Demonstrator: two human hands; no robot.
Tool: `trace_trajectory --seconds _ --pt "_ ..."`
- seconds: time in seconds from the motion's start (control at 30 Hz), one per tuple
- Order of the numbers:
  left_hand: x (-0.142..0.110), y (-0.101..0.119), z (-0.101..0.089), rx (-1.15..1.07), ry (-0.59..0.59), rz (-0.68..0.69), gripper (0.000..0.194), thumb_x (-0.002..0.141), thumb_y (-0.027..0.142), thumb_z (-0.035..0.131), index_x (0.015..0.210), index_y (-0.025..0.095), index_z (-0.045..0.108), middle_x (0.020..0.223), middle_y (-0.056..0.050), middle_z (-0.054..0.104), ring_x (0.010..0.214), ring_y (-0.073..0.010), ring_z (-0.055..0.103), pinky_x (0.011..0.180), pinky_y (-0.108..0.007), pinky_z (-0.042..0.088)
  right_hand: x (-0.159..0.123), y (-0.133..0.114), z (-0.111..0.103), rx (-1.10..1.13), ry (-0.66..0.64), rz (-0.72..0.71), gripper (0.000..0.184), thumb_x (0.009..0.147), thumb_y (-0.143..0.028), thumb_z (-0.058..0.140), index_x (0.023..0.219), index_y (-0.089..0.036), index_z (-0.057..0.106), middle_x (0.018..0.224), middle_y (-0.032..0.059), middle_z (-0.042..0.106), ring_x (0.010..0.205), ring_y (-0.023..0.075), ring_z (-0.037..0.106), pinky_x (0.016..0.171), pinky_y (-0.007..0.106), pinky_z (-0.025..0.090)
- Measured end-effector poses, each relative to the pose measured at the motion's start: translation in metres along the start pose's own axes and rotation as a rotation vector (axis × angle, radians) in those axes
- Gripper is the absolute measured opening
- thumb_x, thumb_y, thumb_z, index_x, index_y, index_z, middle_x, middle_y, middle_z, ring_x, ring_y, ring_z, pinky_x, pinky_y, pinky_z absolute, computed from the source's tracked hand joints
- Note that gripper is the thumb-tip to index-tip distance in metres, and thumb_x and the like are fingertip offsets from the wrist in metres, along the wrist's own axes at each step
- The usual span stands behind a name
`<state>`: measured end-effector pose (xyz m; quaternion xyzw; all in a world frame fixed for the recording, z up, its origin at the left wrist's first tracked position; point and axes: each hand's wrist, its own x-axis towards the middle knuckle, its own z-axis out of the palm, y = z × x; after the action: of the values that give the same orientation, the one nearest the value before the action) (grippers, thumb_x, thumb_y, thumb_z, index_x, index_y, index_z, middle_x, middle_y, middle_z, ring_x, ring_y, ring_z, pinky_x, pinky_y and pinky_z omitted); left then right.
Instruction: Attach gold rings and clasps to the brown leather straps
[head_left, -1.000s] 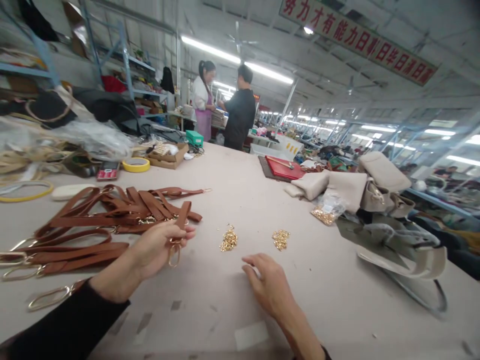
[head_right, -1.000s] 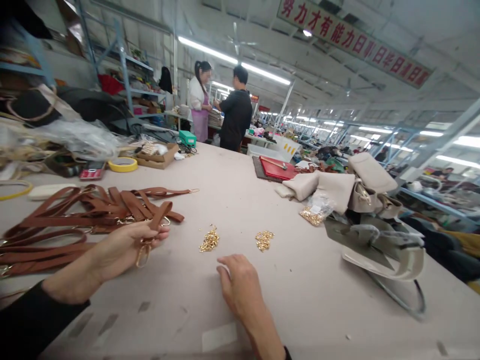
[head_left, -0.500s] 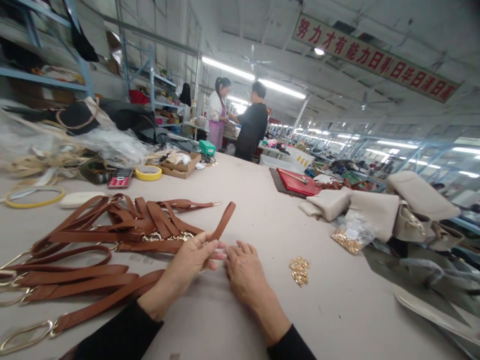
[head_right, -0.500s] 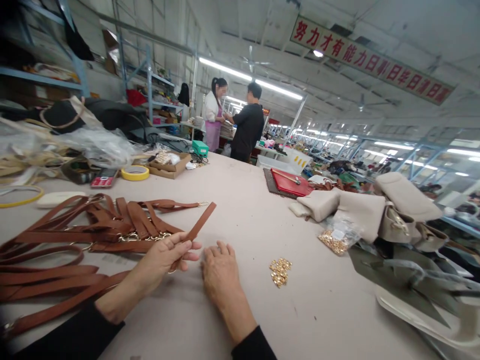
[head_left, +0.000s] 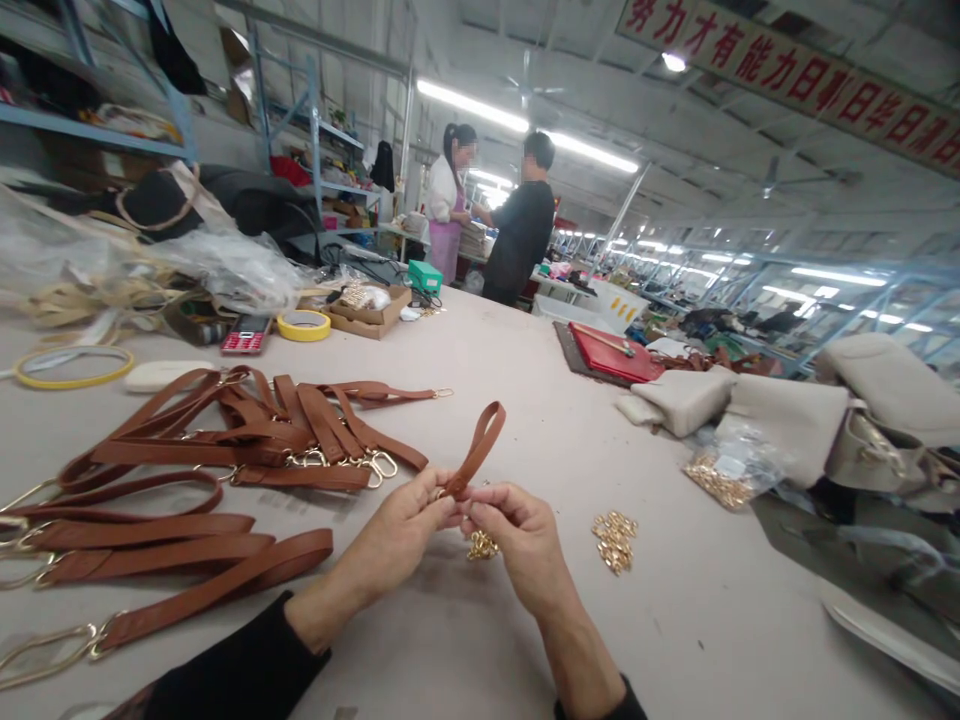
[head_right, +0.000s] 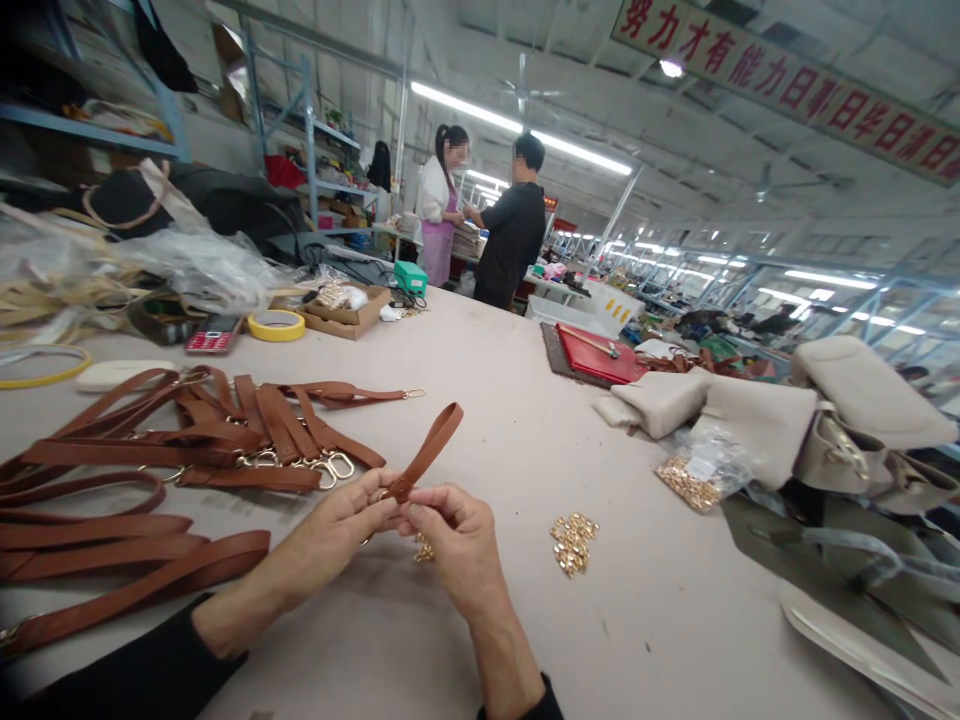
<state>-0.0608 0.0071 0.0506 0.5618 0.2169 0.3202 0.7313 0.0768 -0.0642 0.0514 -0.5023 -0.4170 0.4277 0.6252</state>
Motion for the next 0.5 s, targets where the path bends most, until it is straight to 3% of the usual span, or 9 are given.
trace_trajectory --seconds 0.5 --pt "-0.007 0.0063 0.0035 0.223 -0.109 -0.03 0.021 0.089 0.029 0.051 0.1 0.018 0.064 0.091 -0.003 0.066 0.092 -0.0195 0.06 0.085 -0.027 0.046 0.0023 -0.0008 -0.0018 0.047 0.022 0.144 0.021 0.061 -0.031 0.081 0.073 -0.016 0.073 0.067 0.0023 0.072 0.056 0.0126 0.065 0.059 0.025 0.054"
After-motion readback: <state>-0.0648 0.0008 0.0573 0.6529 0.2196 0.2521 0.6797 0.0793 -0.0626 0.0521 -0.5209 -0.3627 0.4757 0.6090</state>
